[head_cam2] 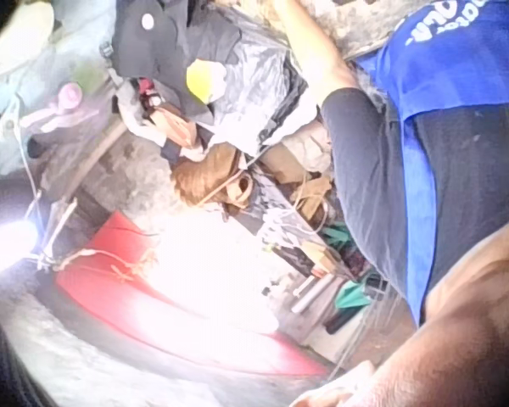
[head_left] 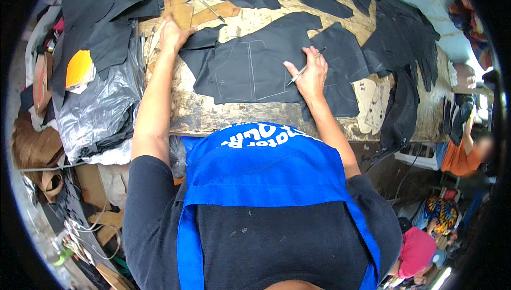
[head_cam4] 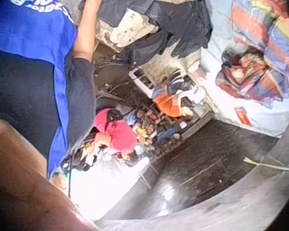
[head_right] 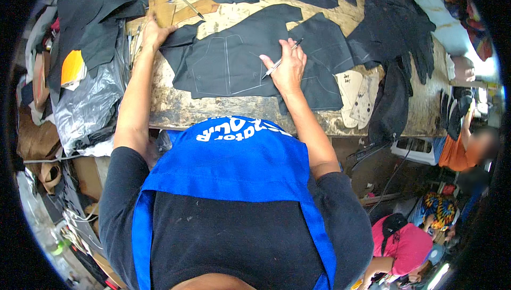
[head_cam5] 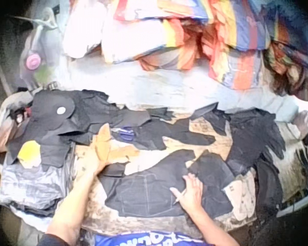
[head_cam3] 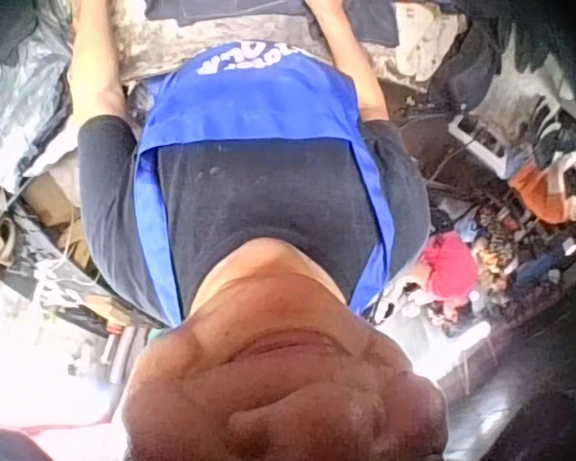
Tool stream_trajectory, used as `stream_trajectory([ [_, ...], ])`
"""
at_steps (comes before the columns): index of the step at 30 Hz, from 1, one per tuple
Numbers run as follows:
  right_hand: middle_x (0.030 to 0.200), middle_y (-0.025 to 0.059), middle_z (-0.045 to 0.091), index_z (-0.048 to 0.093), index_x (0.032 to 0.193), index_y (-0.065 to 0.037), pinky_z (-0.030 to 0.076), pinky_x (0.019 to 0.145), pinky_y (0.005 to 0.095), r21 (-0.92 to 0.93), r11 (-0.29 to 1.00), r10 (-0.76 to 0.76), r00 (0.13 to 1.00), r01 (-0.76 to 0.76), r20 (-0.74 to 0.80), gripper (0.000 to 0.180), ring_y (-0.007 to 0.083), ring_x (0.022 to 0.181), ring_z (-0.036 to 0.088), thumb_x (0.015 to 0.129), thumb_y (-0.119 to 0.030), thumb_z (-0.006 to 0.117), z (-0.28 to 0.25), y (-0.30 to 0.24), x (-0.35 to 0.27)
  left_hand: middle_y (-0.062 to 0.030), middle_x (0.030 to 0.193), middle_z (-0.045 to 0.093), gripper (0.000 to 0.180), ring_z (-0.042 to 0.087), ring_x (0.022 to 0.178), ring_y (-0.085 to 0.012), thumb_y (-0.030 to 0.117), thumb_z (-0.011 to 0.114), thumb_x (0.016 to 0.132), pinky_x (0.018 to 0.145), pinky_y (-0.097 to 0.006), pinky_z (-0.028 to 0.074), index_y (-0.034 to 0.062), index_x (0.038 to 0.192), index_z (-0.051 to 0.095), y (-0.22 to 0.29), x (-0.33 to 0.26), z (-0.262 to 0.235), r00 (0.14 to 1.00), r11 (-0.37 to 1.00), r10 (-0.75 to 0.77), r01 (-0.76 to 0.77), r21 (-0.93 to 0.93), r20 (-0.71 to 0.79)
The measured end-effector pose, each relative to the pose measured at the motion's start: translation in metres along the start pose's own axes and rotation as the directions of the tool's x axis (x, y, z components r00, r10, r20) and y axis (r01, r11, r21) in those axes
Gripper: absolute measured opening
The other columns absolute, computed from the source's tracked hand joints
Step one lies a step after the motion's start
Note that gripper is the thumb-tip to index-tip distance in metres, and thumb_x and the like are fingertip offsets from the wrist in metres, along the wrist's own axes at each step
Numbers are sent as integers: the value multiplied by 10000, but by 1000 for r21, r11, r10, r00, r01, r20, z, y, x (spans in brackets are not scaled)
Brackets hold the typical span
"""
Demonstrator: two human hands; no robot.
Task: The person uses a white marker and various cardboard templates to trace outlines on a large piece of black fabric laid on a worktable. They repeatedly position templates, trace edges, and reposition the fabric to mark multiple sections.
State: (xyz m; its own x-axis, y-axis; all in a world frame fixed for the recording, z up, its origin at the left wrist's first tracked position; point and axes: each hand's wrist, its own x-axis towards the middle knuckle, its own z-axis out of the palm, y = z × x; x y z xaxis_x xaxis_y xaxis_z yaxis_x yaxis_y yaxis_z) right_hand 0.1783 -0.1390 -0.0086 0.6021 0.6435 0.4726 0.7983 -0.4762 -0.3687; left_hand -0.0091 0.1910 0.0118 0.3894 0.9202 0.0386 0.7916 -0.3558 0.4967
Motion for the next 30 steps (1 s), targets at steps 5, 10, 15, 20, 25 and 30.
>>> stream_trajectory([
  [5, 1196, 224, 538, 547, 1101, -30, 338, 974, 448, 49, 998, 32, 999, -32, -13, 621, 367, 1119, 494, 646, -380, 784, -2, -3, -7, -202, 1109, 592, 757, 611, 980, -272, 94, 767, 623, 908, -346, 466, -54, 1261, 388, 0, 9, -3, 999, 979, -51, 49, -198, -4],
  [10, 1208, 219, 534, 545, 1112, -31, 331, 981, 441, 46, 999, 26, 1000, -25, -13, 637, 364, 1122, 491, 637, -376, 793, -2, -3, -5, -146, 866, 580, 261, 607, 816, -272, -156, 552, 735, 848, -367, 533, -93, 980, 484, -26, 1, -10, 943, -170, -207, 227, -959, 260],
  [15, 1204, 209, 540, 531, 1140, -1, 383, 963, 421, 197, 980, 25, 996, -6, -90, 650, 350, 1116, 514, 650, -323, 810, -14, -15, 8, -144, 855, 606, 81, 608, 850, -235, -95, 573, 783, 848, -314, 528, -72, 854, 543, -29, -56, -22, 917, -437, -24, 348, -829, 397],
  [20, 1158, 223, 557, 462, 1182, 43, 467, 898, 367, 915, 328, 172, 967, -234, 186, 547, 288, 1006, 591, 762, -159, 747, -39, -46, 31, -129, 888, 627, 176, 626, 834, -198, -81, 602, 784, 768, -274, 530, -65, 956, 562, 24, -111, -46, 950, -234, 163, 298, -926, 265],
  [25, 990, 115, 590, 456, 1180, 62, 508, 789, 242, 958, 208, 48, 980, -199, 193, 489, 138, 898, 595, 770, -16, 709, -73, -66, 41, -134, 909, 639, 257, 634, 790, -190, -65, 630, 778, 701, -252, 536, -67, 1029, 575, 64, -135, -63, 965, -122, 121, 248, -961, 234],
  [30, 936, 121, 610, 482, 1158, 61, 529, 610, 223, 961, 129, 150, 963, -243, 224, 431, 137, 746, 624, 779, 12, 680, -81, -61, 31, -118, 913, 643, 249, 634, 788, -176, -58, 631, 781, 698, -249, 535, -57, 1027, 591, 74, -148, -58, 942, -97, 202, 292, -952, 268],
])
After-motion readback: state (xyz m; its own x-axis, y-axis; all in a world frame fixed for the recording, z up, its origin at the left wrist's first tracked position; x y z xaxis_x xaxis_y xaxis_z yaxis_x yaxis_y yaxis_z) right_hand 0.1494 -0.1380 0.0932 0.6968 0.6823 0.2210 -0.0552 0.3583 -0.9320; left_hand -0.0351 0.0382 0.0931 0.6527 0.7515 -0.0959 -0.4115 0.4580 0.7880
